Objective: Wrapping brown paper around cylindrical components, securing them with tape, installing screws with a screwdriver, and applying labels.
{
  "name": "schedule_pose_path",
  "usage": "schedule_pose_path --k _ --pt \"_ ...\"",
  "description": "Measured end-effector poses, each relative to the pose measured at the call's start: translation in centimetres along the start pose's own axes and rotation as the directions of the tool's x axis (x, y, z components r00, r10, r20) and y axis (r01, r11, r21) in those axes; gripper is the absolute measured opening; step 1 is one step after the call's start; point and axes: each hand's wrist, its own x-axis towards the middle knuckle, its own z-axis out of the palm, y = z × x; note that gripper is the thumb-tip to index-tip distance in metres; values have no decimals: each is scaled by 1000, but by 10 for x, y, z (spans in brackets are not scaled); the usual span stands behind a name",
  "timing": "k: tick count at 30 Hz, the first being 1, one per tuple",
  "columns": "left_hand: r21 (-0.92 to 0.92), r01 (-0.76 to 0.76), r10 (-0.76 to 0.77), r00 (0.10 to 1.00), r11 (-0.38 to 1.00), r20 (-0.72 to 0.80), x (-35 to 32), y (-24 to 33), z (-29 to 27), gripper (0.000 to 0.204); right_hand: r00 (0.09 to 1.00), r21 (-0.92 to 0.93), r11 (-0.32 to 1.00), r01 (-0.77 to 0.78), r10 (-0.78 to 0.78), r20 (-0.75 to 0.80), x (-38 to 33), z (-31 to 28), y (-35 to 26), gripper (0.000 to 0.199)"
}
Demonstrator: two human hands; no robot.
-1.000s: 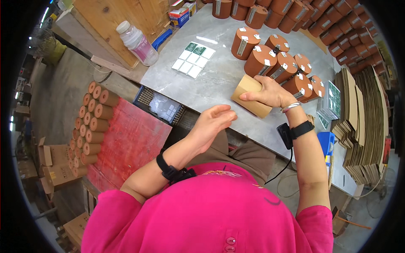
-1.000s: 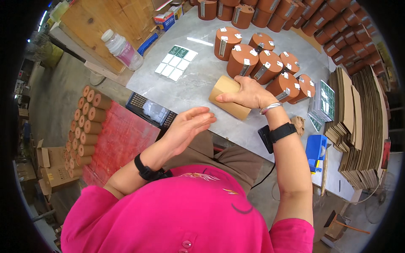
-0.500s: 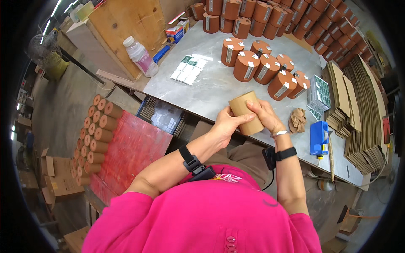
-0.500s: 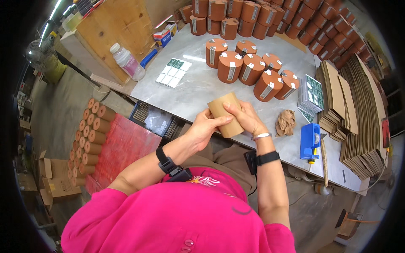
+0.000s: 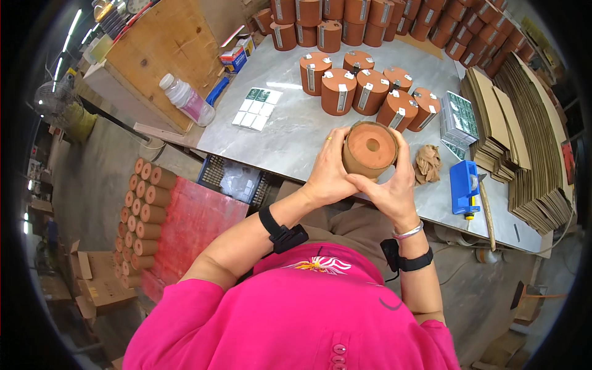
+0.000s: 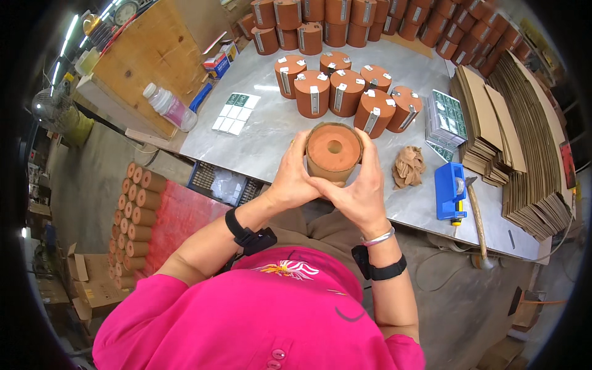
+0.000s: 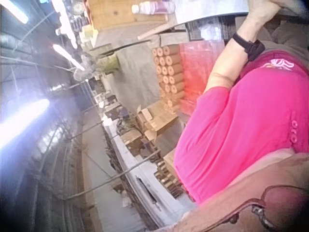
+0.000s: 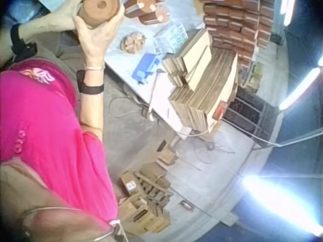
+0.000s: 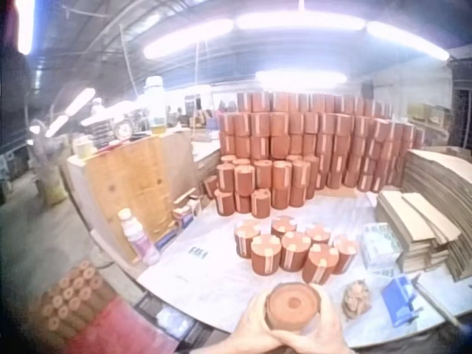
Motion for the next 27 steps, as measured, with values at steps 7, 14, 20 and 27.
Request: schedule_pose_path --k 7,14,20,27 --pt "-168 104 -103 995 980 12 0 -28 15 80 996 -27 996 -83 83 26 -3 15 40 83" --pt "-124 101 -101 995 987 10 -8 -31 17 87 998 -122 991 -49 44 -39 -20 22 40 83" --pt "21 -174 172 983 985 64 -1 -23 0 84 934 194 932 -305 254 249 -18 -13 39 70" --pt "295 -836 707 549 463 446 26 -4 -36 44 784 301 753 -586 432 445 -18 -37 17 50"
